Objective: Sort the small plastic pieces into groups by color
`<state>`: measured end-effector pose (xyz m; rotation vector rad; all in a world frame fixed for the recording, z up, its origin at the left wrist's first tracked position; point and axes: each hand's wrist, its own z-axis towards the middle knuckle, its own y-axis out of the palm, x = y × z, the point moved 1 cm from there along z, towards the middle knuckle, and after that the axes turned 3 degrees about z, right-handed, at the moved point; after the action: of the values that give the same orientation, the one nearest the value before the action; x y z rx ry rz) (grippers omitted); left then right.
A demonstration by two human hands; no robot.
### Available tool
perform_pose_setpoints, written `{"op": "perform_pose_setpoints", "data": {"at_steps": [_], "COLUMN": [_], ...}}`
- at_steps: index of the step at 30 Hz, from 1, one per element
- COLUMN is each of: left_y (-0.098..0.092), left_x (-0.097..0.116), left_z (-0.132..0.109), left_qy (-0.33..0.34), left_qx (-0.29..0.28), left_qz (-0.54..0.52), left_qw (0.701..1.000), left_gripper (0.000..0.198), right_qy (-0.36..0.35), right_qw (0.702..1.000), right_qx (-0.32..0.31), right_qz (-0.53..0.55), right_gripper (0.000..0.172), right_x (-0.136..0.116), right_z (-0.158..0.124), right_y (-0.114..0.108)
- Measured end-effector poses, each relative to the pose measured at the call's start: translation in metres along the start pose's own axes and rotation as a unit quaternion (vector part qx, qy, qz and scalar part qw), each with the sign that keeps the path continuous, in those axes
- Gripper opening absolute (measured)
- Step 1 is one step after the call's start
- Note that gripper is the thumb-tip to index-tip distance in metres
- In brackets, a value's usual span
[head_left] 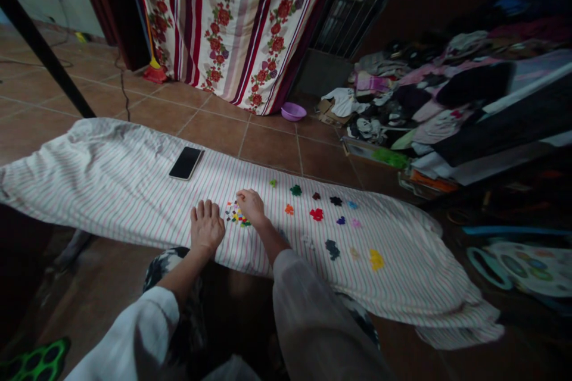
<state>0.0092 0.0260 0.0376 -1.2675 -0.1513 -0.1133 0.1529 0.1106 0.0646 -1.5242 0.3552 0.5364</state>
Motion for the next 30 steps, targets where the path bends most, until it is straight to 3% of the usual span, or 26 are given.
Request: {"op": "perform_pose_setpoints", "data": {"at_steps": [7,15,23,30], "left_y": [-0.002,0.007,-0.001,-0.006], "left_x": [0.000,-0.005,-0.002,-0.003], "left_z": [0.001,0.000,0.001,0.004], "left_qy": [0.010,0.010,-0.003,0.018], "left_qx": [0.001,0.018,-0.016,-0.037], "left_qz": [0.002,-0.010,-0.030,0.015], "left_qw": [1.000,1.000,0.999,0.999], "left_gripper": [0.045,0.048,0.050,0.049], "right_qy": [0.020,0.055,0.100,0.120], "right_qw": [0.988,0.963,0.935,0.933], "right_qx": [0.056,0.091,0.150,0.166], "right_qz": [0.141,0.247,0.307,0.297], "right_gripper": [0.025,0.025,0.025,0.024], "right_x": [0.026,0.067,0.115,0.128], "right_z": [-0.018,-0.047,-0.085,-0.119], "right_y": [-0.006,-0.029,-0.060,-0.060]}}
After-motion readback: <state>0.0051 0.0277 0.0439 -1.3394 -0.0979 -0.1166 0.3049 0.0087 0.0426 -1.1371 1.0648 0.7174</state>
